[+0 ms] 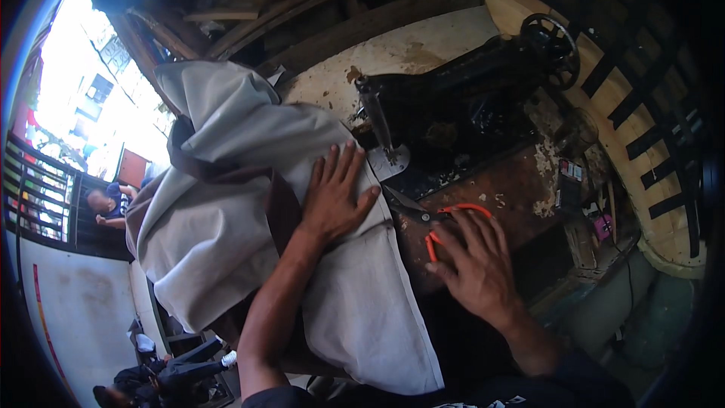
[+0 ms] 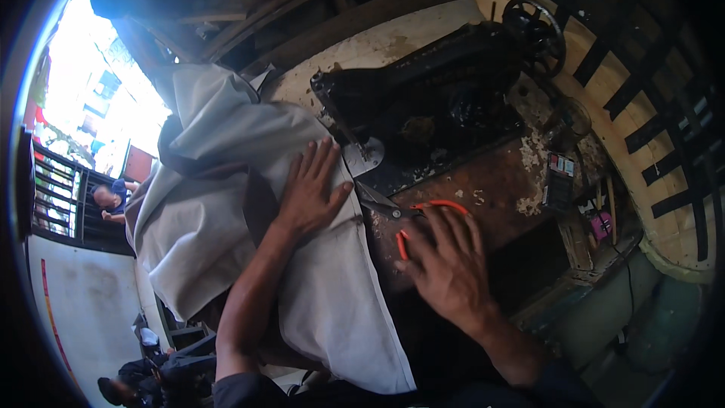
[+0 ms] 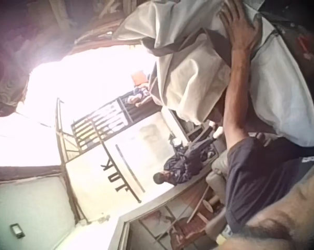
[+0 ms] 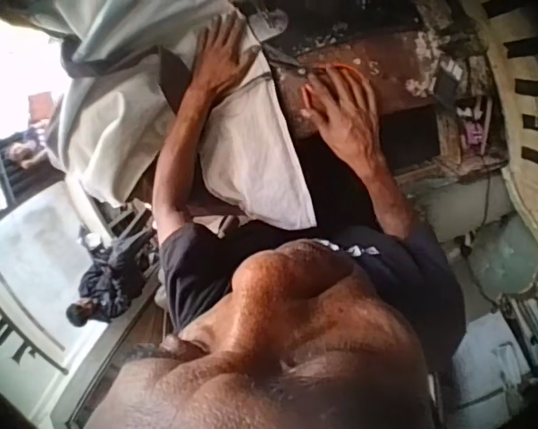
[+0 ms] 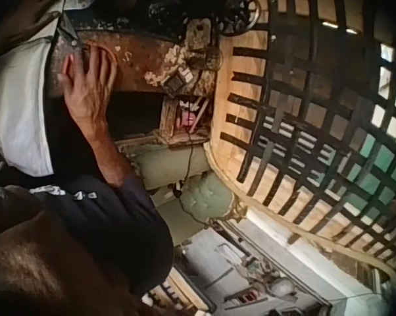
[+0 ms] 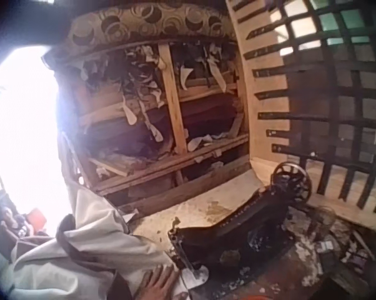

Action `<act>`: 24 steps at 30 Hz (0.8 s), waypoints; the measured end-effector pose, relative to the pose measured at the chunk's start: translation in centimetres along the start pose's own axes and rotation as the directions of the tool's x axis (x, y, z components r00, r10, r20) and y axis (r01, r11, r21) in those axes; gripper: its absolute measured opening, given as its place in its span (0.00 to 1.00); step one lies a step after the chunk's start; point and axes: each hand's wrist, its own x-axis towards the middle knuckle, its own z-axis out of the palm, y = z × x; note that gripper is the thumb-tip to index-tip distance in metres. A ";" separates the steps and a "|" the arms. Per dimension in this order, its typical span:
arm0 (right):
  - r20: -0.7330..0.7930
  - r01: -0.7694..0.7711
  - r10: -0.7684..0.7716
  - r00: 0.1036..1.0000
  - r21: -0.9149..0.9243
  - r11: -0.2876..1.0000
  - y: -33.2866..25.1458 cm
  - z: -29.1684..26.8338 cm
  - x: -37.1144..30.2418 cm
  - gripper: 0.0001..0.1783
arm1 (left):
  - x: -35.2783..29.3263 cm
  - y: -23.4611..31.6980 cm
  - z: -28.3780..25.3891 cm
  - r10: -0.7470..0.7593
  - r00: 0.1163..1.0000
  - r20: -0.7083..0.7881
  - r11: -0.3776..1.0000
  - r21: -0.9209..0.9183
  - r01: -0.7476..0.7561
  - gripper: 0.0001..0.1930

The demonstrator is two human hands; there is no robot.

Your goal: The person sews fabric using a sewing machine, folds and handles the stitched fabric piece, and trims it using scissors.

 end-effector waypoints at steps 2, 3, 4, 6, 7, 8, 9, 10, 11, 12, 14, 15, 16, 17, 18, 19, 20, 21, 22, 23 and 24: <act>0.015 -0.149 0.150 0.989 -0.055 0.987 1.6 1.3 -0.4 0.24 | -1.5 1.2 -0.3 0.015 1.000 0.019 1.000 -0.001 -0.015 0.41; 0.014 -0.148 0.149 0.989 -0.062 0.987 2.7 1.0 -0.6 0.24 | -1.9 2.4 -0.2 0.028 0.999 0.032 0.999 -0.015 -0.028 0.41; 0.007 -0.211 0.213 0.977 -0.121 0.970 3.5 -0.6 -1.3 0.22 | -1.9 4.4 -0.4 0.063 0.998 0.022 0.997 -0.054 -0.062 0.41; -0.052 -0.227 0.221 0.974 -0.177 0.958 4.3 -1.1 -1.4 0.19 | -2.6 5.9 -0.9 0.094 0.995 0.040 0.995 -0.048 -0.092 0.40; -0.046 -0.222 0.218 0.975 -0.181 0.958 4.8 -1.5 -1.2 0.19 | -2.1 5.7 -0.5 0.089 0.995 0.040 0.995 -0.054 -0.087 0.40; -0.031 -0.270 0.268 0.963 -0.134 0.953 5.2 -2.2 -1.1 0.17 | -1.5 5.3 -0.6 0.088 0.996 0.020 0.993 -0.074 -0.087 0.40; -0.019 -0.311 0.311 0.950 -0.080 0.947 5.6 -2.4 -0.8 0.16 | -0.7 4.6 -0.8 0.082 0.997 -0.003 0.993 -0.083 -0.082 0.40; -0.124 -0.295 0.280 0.952 -0.138 0.945 6.4 -2.0 -0.7 0.11 | 0.1 4.1 -1.1 0.060 0.998 0.015 0.996 -0.066 -0.058 0.40; -0.119 -0.291 0.276 0.954 -0.143 0.946 6.9 -1.6 -0.5 0.11 | 0.1 4.2 -0.9 0.055 0.998 0.014 0.996 -0.072 -0.054 0.40; -0.164 -0.358 0.334 0.928 -0.152 0.921 7.3 -1.2 -0.2 0.10 | 0.1 4.3 -0.7 0.058 0.998 0.017 0.996 -0.068 -0.057 0.41; -0.232 -0.409 0.363 0.902 -0.195 0.892 8.2 -0.8 0.7 0.07 | 0.1 4.6 -0.5 0.066 0.998 0.016 0.996 -0.064 -0.065 0.41; -0.238 -0.411 0.364 0.901 -0.197 0.890 8.5 -0.6 1.0 0.07 | -0.1 5.1 -0.3 0.063 0.998 0.015 0.995 -0.085 -0.062 0.41; -0.233 -0.414 0.370 0.899 -0.182 0.892 8.6 -0.5 1.2 0.07 | -0.1 5.2 -0.3 0.060 0.998 0.013 0.993 -0.105 -0.059 0.41; -0.218 -0.415 0.377 0.900 -0.167 0.894 8.5 -0.5 1.3 0.08 | 0.3 4.8 -0.5 0.059 0.998 0.015 0.992 -0.109 -0.057 0.41; -0.207 -0.409 0.374 0.904 -0.170 0.896 8.3 -0.6 1.4 0.08 | 1.0 4.3 -0.9 0.073 0.997 0.013 0.992 -0.105 -0.071 0.40; -0.177 -0.434 0.406 0.896 -0.163 0.886 8.1 -0.7 1.6 0.08 | 1.2 4.2 -1.2 0.088 0.996 0.009 0.991 -0.102 -0.087 0.40; -0.154 -0.456 0.435 0.887 -0.153 0.877 8.1 -0.7 2.1 0.09 | 1.3 4.0 -1.1 0.097 0.995 -0.003 0.990 -0.105 -0.097 0.38; -0.153 -0.450 0.429 0.890 -0.153 0.880 8.1 -0.9 2.3 0.09 | 1.0 4.2 -1.0 0.091 0.996 -0.006 0.990 -0.104 -0.091 0.38; -0.124 -0.450 0.435 0.892 -0.149 0.880 8.1 -1.2 2.5 0.10 | 0.7 4.6 -0.9 0.112 0.994 0.002 0.990 -0.089 -0.112 0.38; -0.100 -0.457 0.447 0.889 -0.144 0.878 8.0 -1.2 2.8 0.10 | 0.6 4.8 -0.9 0.141 0.990 0.011 0.987 -0.073 -0.140 0.38; -0.105 -0.459 0.448 0.888 -0.144 0.877 8.0 -1.1 3.4 0.10 | 0.0 5.1 -0.6 0.131 0.991 0.013 0.985 -0.110 -0.129 0.37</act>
